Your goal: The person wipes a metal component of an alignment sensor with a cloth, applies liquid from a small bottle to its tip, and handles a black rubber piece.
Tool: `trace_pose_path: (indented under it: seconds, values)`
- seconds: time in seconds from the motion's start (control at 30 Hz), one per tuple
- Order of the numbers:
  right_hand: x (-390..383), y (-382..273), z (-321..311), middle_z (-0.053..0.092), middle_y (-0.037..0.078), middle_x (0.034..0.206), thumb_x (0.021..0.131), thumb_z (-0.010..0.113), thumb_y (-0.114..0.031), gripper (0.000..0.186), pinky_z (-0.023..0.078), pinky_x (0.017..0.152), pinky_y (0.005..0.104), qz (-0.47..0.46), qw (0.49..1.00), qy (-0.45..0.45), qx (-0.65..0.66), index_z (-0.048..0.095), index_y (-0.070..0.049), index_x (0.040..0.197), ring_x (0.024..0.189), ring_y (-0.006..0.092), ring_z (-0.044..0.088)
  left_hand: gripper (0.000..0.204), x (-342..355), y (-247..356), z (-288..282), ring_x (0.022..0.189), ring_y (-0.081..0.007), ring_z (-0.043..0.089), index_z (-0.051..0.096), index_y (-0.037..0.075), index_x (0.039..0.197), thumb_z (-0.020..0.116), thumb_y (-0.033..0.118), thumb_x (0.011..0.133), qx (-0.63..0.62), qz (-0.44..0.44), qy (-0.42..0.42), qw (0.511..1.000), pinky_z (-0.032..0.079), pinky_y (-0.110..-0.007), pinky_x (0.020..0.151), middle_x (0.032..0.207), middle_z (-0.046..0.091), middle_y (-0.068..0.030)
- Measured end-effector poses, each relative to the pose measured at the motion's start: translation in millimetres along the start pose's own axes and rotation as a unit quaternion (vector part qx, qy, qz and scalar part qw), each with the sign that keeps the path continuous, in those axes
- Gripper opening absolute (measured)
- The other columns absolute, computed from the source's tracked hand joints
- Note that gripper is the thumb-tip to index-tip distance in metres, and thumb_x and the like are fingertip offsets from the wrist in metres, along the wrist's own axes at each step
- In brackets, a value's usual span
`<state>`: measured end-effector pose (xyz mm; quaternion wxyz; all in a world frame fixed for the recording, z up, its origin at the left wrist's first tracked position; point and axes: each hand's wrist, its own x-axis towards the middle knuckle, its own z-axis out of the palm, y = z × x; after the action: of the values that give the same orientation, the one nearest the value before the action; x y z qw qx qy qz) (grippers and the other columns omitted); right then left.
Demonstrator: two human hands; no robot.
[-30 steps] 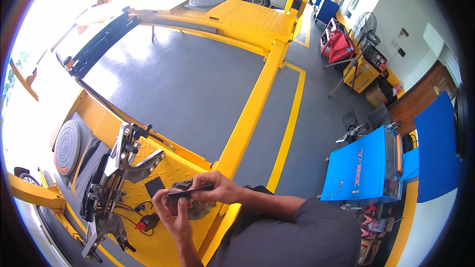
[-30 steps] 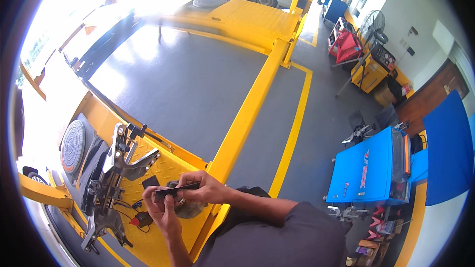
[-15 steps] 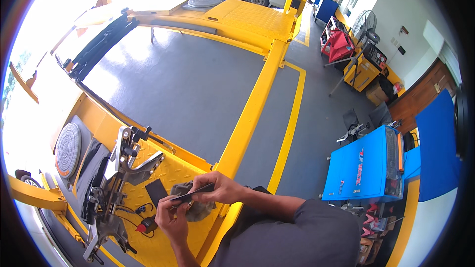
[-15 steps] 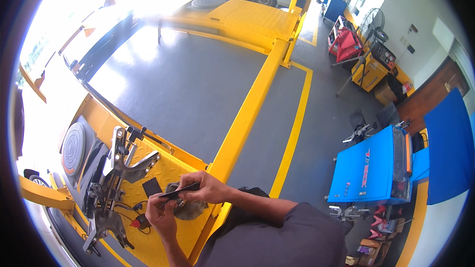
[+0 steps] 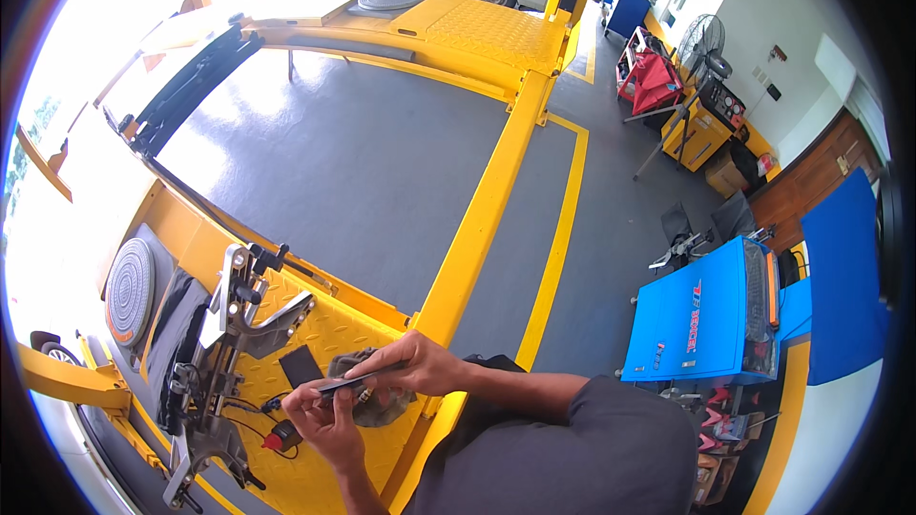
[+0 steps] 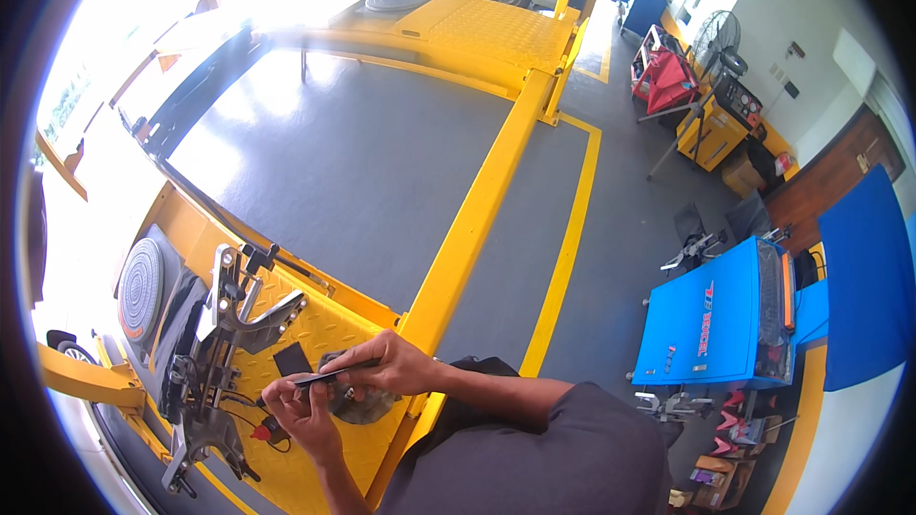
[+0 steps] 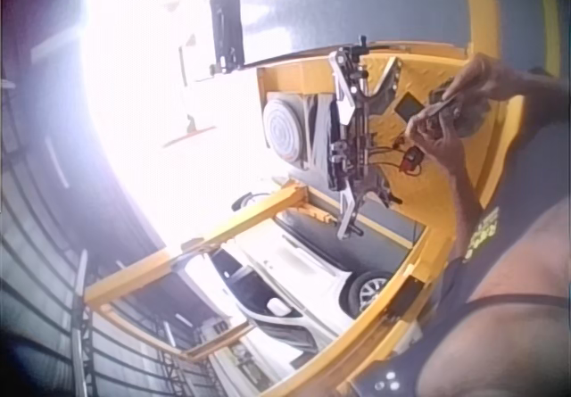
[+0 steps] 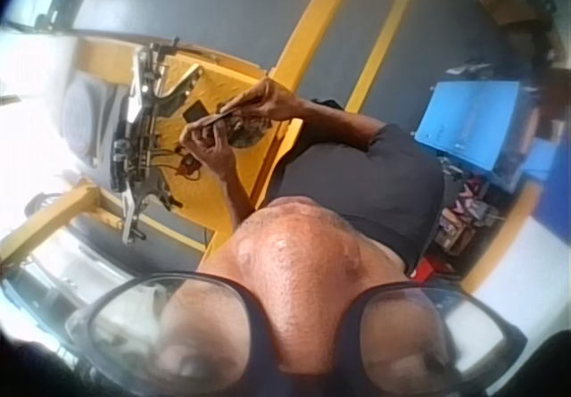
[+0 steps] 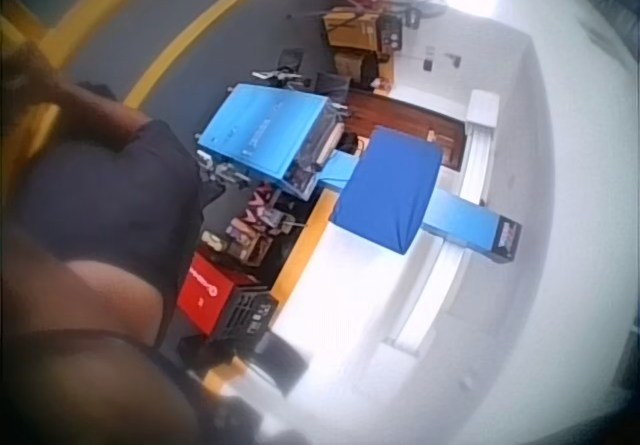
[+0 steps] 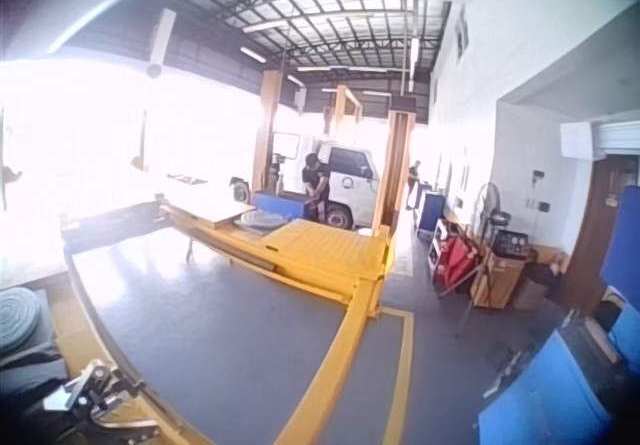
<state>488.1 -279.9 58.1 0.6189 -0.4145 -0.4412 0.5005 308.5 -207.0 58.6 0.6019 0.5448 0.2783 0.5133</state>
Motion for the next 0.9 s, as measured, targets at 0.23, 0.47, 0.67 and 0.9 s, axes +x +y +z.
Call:
trace_pose_path:
  seconds: [0.23,0.47,0.67,0.9]
  values:
    - [0,-2,4,0.08,0.006,0.108,0.097,0.075,0.002,0.035,0.062,0.083,0.0257,-0.032,0.999,0.004,-0.036,0.076,-0.005,0.131,0.087,0.0094,0.074,0.014,1,0,-6,0.087,-0.0096,0.06,0.061,0.002,0.111,0.071,0.003,0.102,0.01,-0.064,-0.028,0.997,0.051,-0.023,0.075,0.105,0.063,-0.0051]
    - [-5,-4,10,0.08,0.006,0.103,0.097,0.075,-0.001,0.034,0.062,0.076,0.0242,0.003,1.0,0.021,-0.003,0.076,-0.006,0.131,0.084,0.0083,0.073,0.016,4,7,0,0.086,-0.008,0.056,0.061,0.003,0.112,0.072,0.006,0.102,-0.086,-0.124,-0.045,0.987,0.047,-0.022,0.076,0.106,0.061,-0.0035]
    - [-4,3,11,0.078,0.004,0.097,0.098,0.075,-0.003,0.034,0.059,0.066,0.0244,-0.018,0.999,0.033,-0.007,0.076,-0.009,0.131,0.075,0.0076,0.07,0.016,4,3,-2,0.082,-0.008,0.054,0.059,0.004,0.11,0.063,-0.006,0.097,-0.069,-0.134,-0.058,0.987,0.046,-0.022,0.076,0.107,0.059,-0.0043]
    - [-8,14,15,0.073,0.01,0.091,0.094,0.077,-0.001,0.044,0.058,0.072,0.0334,-0.187,0.931,0.031,-0.312,0.076,-0.017,0.135,0.078,0.0207,0.07,0.018,7,9,-3,0.079,-0.0078,0.049,0.059,0.004,0.104,0.057,-0.009,0.092,-0.122,-0.157,-0.021,0.98,0.042,-0.022,0.07,0.103,0.057,-0.0036]
